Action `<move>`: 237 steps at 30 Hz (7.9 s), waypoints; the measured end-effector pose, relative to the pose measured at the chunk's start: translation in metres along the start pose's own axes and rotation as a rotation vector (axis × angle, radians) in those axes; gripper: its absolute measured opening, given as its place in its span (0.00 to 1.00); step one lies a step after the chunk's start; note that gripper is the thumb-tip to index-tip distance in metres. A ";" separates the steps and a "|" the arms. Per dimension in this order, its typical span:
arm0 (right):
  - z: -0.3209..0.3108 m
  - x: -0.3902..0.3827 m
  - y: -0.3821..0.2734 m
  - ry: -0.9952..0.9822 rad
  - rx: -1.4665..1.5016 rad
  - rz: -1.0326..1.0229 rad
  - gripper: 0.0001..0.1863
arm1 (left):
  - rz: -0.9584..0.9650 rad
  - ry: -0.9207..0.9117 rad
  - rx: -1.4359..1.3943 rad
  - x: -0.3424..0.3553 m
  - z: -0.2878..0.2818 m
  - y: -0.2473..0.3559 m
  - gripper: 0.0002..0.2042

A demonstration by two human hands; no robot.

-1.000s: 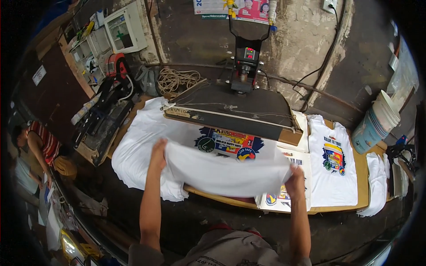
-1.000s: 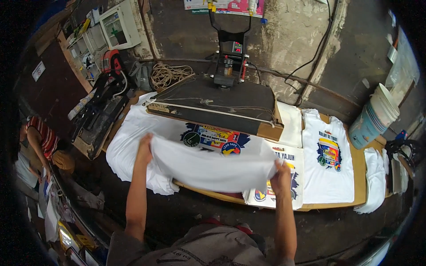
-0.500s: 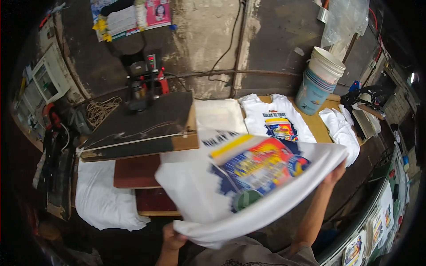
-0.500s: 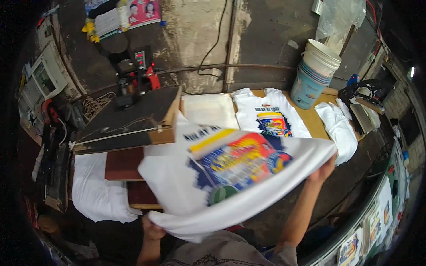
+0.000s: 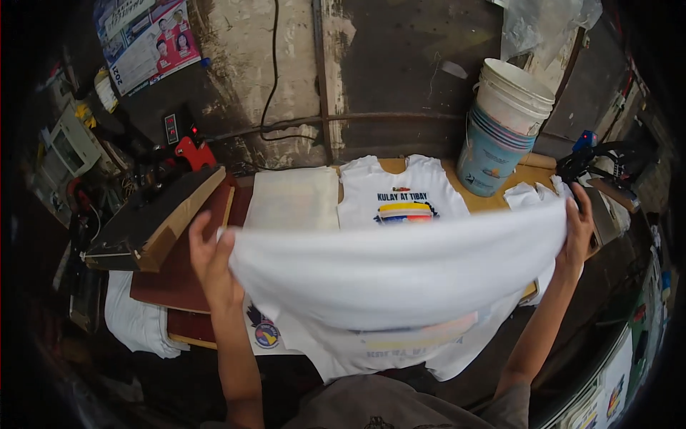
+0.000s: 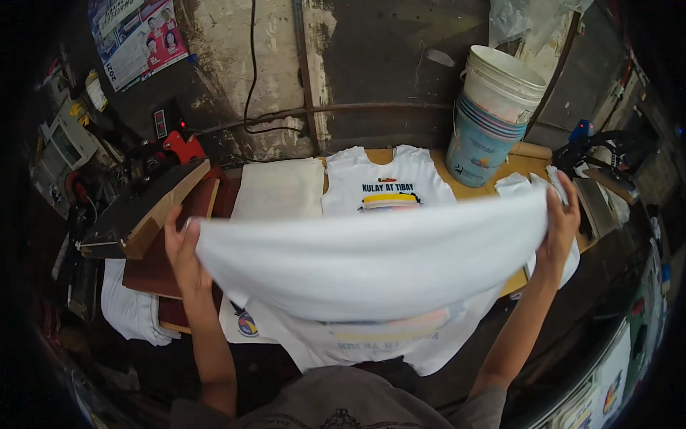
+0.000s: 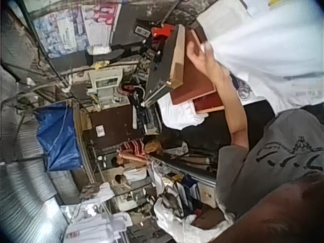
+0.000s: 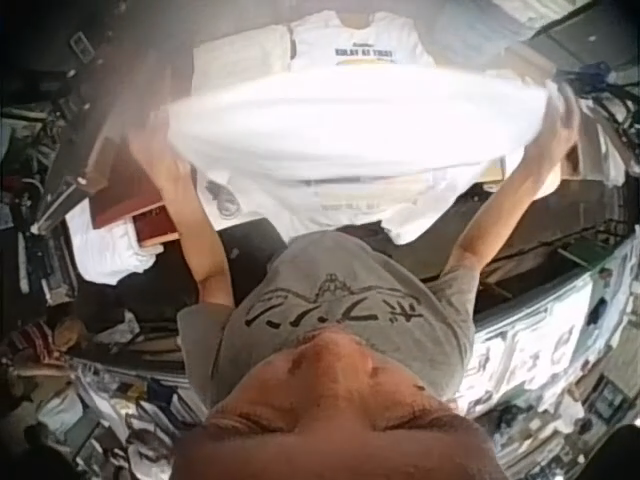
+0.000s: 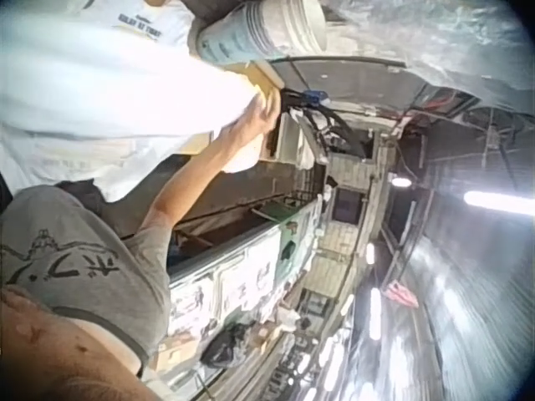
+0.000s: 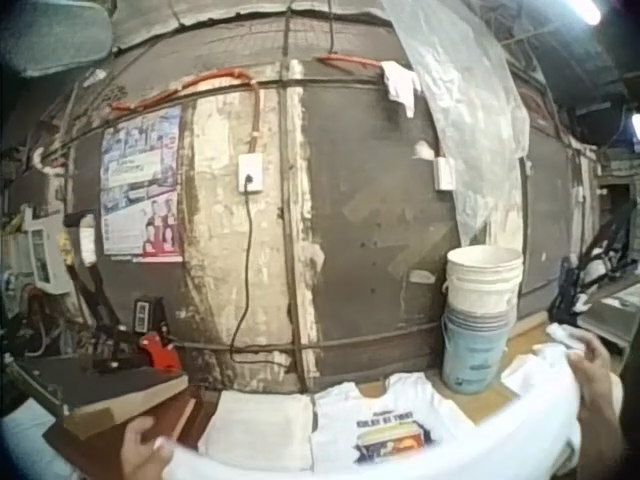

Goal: Using a heat press machine to print designs onto t-shirts.

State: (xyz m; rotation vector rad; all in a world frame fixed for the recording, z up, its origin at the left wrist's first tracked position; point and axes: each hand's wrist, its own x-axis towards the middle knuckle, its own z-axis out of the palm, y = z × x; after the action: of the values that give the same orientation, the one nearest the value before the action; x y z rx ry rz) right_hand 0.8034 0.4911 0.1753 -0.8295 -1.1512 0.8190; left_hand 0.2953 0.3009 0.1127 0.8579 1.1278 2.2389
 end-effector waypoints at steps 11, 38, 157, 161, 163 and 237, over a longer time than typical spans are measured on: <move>0.017 0.215 0.129 -0.315 0.304 0.434 0.25 | -0.293 -0.032 0.098 0.141 0.131 -0.108 0.24; -0.138 0.000 0.314 -0.333 -0.289 0.832 0.38 | -0.468 -0.290 0.874 -0.123 -0.001 -0.321 0.28; -0.098 -0.190 0.341 -0.736 -1.424 0.011 0.27 | -0.032 -1.046 1.498 -0.232 0.013 -0.258 0.30; -0.100 -0.192 0.342 -0.802 -1.468 -0.012 0.28 | -0.100 -0.807 1.340 -0.238 -0.019 -0.202 0.25; -0.090 -0.197 0.336 -0.807 -1.473 -0.087 0.28 | -0.058 -0.710 1.361 -0.238 -0.039 -0.168 0.23; 1.082 -0.693 0.297 -0.583 -0.660 -0.070 0.07 | -0.115 -0.151 1.609 0.157 -0.761 0.019 0.31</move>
State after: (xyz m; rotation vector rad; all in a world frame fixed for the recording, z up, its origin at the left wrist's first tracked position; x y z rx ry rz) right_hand -0.4256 0.1596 -0.1693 -1.1109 -2.0195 0.6358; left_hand -0.3599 -0.0045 -0.1744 1.3280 2.7242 0.7312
